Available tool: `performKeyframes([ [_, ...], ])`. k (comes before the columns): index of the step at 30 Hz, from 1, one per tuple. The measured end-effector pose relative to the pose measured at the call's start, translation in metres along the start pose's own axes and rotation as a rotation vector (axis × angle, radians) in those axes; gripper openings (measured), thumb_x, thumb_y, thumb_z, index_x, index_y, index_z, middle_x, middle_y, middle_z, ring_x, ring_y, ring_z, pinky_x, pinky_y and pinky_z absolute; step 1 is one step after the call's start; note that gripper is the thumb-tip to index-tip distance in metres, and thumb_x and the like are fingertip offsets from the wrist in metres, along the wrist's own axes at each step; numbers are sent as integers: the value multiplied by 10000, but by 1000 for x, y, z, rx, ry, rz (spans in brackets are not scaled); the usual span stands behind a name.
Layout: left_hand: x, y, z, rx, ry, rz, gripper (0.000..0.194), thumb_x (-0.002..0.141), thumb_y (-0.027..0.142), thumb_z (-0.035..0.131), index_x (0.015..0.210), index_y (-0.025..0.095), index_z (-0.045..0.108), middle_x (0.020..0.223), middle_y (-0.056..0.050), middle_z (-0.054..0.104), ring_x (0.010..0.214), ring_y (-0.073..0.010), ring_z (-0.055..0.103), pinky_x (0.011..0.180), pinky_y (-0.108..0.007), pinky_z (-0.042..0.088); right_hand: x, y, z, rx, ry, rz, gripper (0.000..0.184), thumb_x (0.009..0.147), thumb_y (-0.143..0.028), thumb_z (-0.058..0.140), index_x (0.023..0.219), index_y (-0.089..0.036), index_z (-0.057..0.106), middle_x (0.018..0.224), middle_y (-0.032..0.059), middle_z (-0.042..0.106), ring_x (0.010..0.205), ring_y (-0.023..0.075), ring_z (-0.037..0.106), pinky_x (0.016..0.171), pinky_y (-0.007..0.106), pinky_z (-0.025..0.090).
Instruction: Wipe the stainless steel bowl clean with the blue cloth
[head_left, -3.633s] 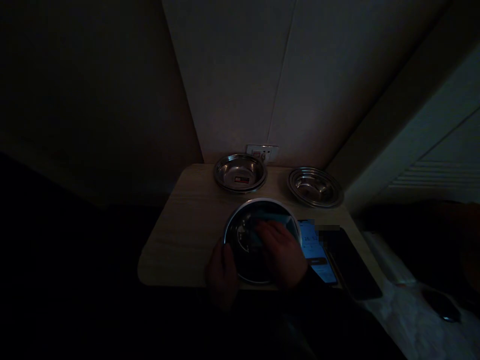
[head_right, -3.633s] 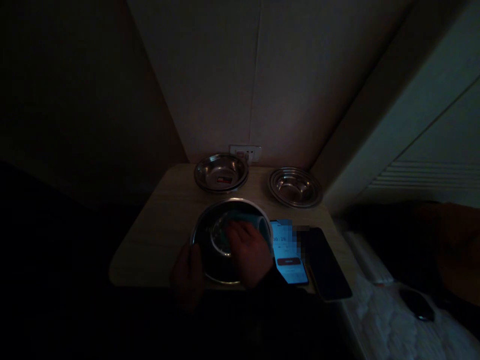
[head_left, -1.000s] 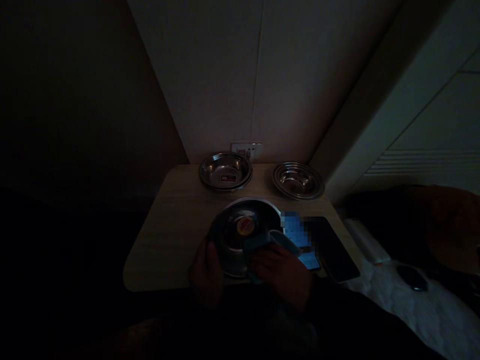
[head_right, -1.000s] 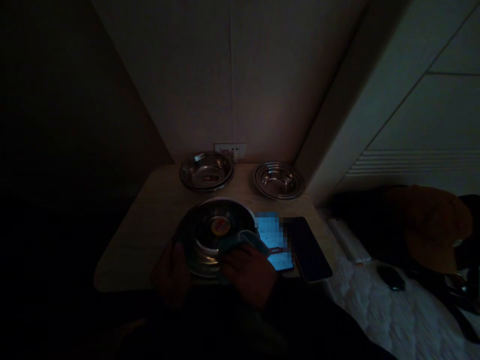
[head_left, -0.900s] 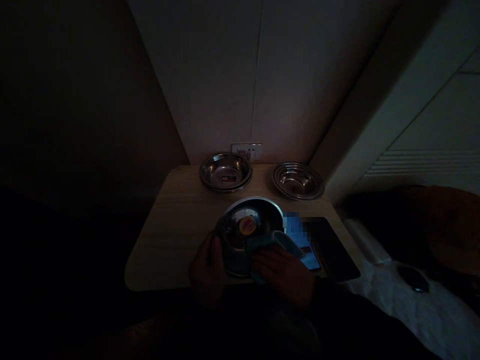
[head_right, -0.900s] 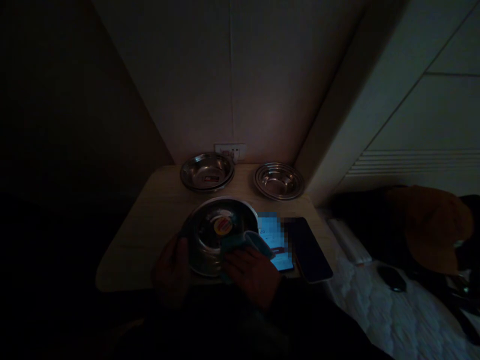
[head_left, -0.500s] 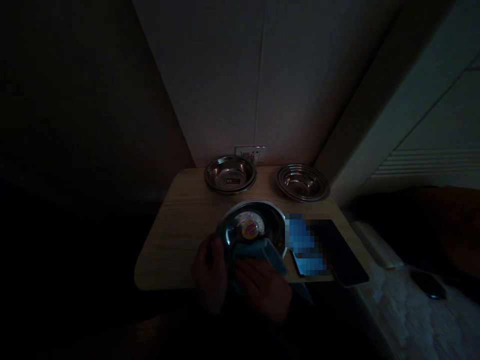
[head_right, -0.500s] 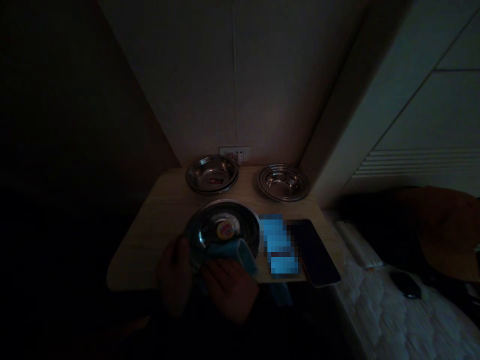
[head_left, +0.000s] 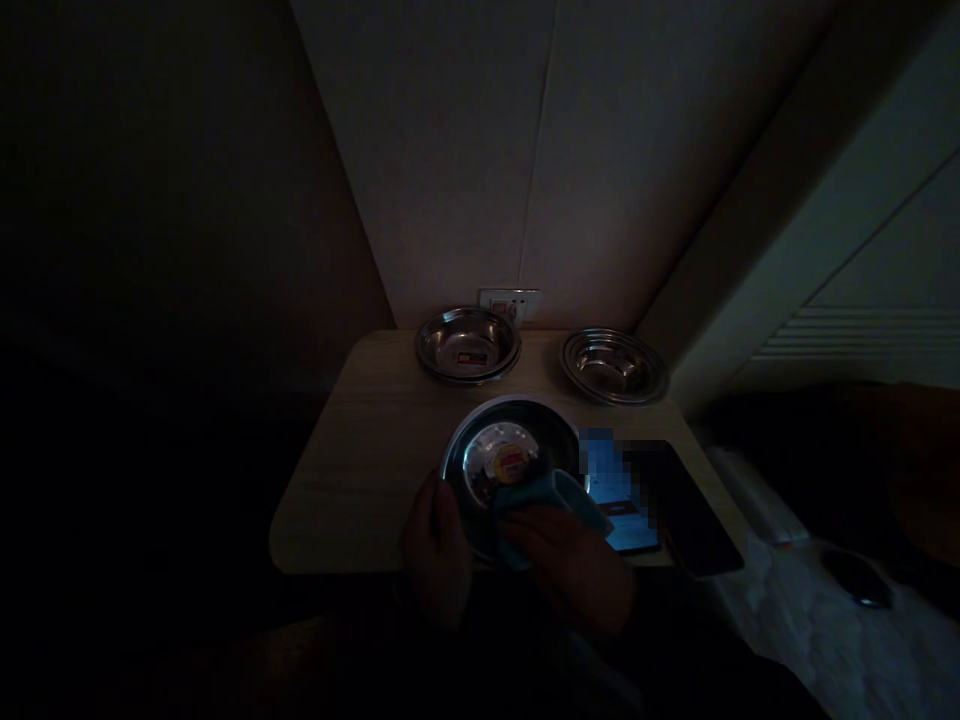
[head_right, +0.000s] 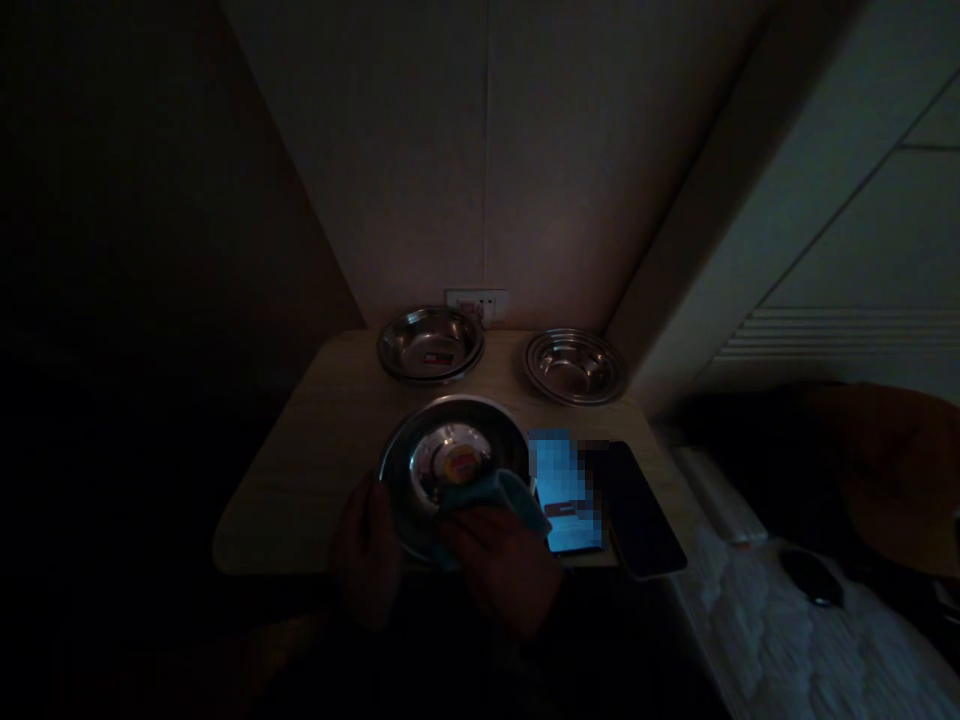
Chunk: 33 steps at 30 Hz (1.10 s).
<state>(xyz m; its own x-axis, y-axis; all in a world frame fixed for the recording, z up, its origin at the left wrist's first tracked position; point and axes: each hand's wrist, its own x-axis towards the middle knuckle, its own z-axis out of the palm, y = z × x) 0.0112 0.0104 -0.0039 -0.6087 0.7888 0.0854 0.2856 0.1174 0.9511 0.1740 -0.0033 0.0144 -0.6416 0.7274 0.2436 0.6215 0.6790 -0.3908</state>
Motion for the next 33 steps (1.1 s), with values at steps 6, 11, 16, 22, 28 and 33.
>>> performKeyframes([
  [6,3,1,1,63,-5,-43,386,804,422,448,1006,158,645,1003,-99,681,913,-201,629,784,-287,489,36,2,-7,45,365,69,401,786,-52,395,1163,-101,523,1275,152,498,1187,214,427,959,378,390],
  [11,8,0,1,104,44,66,343,795,385,460,956,155,657,940,-98,697,861,-195,644,731,-272,496,73,9,11,-28,128,28,325,804,-108,480,1106,-186,571,1200,92,573,1130,229,458,916,400,395],
  [16,15,-4,1,117,67,30,324,802,360,452,959,159,652,926,-95,699,834,-189,650,705,-268,501,66,8,6,39,-134,-18,315,781,-88,510,1057,-225,578,1123,27,621,1075,180,489,882,327,396],
  [22,18,-4,2,82,-28,55,347,821,375,421,958,150,646,924,-95,699,821,-183,649,699,-260,499,54,11,0,74,-200,-27,298,765,-68,510,1005,-221,600,1031,19,651,1053,164,501,894,293,385],
  [28,15,-2,2,111,26,88,343,818,372,430,974,150,641,940,-104,697,840,-188,652,697,-258,501,77,-1,16,92,-8,62,333,775,-63,473,1068,-182,580,1095,52,628,1036,182,497,872,293,413],
  [33,15,-9,-2,150,78,91,317,811,365,449,961,168,648,931,-93,698,834,-183,651,690,-256,496,64,-3,-14,-60,-317,108,291,743,-83,499,971,-225,610,955,32,676,974,214,537,784,342,416],
])
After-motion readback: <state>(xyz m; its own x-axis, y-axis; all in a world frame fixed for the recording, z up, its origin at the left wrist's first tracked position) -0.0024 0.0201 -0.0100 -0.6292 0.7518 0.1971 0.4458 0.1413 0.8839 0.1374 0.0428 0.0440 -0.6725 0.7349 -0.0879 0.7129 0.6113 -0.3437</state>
